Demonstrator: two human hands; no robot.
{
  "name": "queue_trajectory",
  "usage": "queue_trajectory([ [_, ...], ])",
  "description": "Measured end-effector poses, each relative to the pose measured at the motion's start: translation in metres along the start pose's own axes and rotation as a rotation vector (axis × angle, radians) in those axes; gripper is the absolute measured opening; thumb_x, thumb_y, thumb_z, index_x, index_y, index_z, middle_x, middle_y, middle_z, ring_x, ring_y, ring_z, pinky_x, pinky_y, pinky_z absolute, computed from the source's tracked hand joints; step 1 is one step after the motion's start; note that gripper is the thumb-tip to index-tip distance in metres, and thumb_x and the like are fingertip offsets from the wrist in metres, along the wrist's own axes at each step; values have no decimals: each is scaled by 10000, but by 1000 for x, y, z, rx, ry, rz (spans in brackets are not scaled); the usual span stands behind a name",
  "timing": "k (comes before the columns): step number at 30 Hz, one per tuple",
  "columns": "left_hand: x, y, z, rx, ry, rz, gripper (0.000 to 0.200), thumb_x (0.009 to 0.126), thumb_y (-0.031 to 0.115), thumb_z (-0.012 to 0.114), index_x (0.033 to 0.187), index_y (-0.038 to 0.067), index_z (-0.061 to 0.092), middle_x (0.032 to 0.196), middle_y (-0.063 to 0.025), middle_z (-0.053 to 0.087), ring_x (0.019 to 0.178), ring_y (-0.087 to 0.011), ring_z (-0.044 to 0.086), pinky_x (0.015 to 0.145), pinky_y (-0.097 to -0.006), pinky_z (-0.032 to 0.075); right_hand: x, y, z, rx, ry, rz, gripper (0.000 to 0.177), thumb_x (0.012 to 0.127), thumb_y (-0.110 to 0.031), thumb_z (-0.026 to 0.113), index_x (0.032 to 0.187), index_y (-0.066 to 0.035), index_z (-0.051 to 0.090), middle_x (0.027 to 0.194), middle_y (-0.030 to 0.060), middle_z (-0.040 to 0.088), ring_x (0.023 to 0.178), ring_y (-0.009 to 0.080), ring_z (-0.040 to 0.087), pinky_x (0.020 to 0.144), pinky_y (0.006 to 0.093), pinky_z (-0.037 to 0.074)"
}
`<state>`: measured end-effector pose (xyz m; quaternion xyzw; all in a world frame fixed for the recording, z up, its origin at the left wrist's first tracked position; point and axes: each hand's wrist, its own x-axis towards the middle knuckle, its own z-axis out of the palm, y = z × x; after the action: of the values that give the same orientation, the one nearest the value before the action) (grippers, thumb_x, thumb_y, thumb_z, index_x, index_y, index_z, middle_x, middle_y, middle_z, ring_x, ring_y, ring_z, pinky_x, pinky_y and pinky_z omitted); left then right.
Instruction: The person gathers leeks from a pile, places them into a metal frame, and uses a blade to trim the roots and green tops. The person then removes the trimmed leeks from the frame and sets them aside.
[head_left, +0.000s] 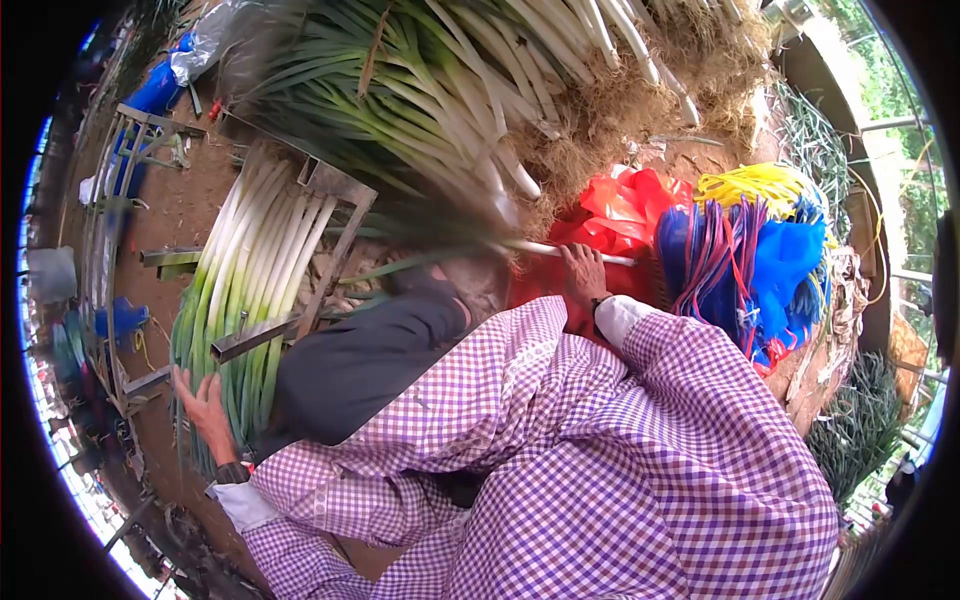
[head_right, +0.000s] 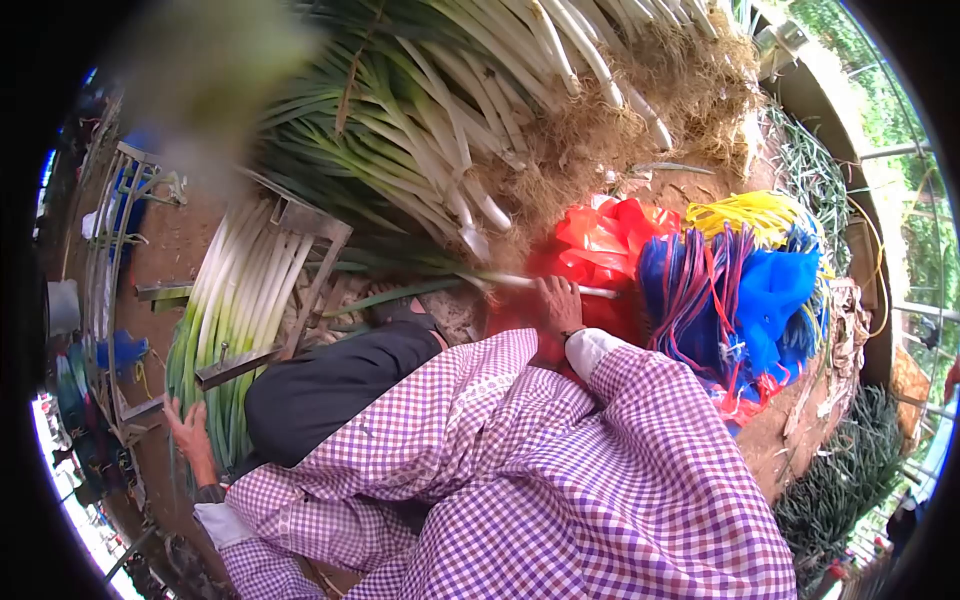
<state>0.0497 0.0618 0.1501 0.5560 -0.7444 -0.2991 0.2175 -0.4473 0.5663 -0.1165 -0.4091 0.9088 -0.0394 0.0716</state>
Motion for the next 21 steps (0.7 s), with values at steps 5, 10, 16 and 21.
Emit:
queue_trajectory([
  [5, -9, 24, 2, -96, -85, -28, 817, 934, 102, 708, 1609, 32, 252, 1574, -224, 393, 1264, -331, 593, 1075, -408, 456, 6, 31, 67, 169, -120, -56, 288, 917, -202, 587, 1185, -114, 645, 1005, 133, 618, 921, 371, 648, 792, 502, 531],
  [10, -11, 61, -10, -122, -115, -1, 796, 926, 116, 703, 1599, 19, 289, 1556, -205, 428, 1267, -318, 588, 1078, -397, 456, 19, -24, -86, 424, -469, 33, 394, 817, -260, 730, 1191, -140, 696, 945, 184, 720, 902, 386, 708, 742, 517, 548],
  [16, -18, 170, -4, -212, -210, 104, 742, 931, 215, 713, 1562, 8, 382, 1523, -170, 490, 1270, -273, 590, 1088, -372, 446, 41, -14, -225, 437, -330, -56, 380, 844, -185, 692, 1221, -151, 721, 914, 182, 740, 851, 372, 722, 756, 494, 556],
  [21, -41, 261, 32, -392, -369, 167, 581, 905, 84, 686, 1454, -3, 517, 1388, -115, 599, 1198, -222, 629, 1017, -354, 505, 55, 1, -352, 249, -50, -73, 360, 847, -174, 731, 1203, -217, 758, 874, 157, 747, 786, 333, 733, 709, 449, 568],
])
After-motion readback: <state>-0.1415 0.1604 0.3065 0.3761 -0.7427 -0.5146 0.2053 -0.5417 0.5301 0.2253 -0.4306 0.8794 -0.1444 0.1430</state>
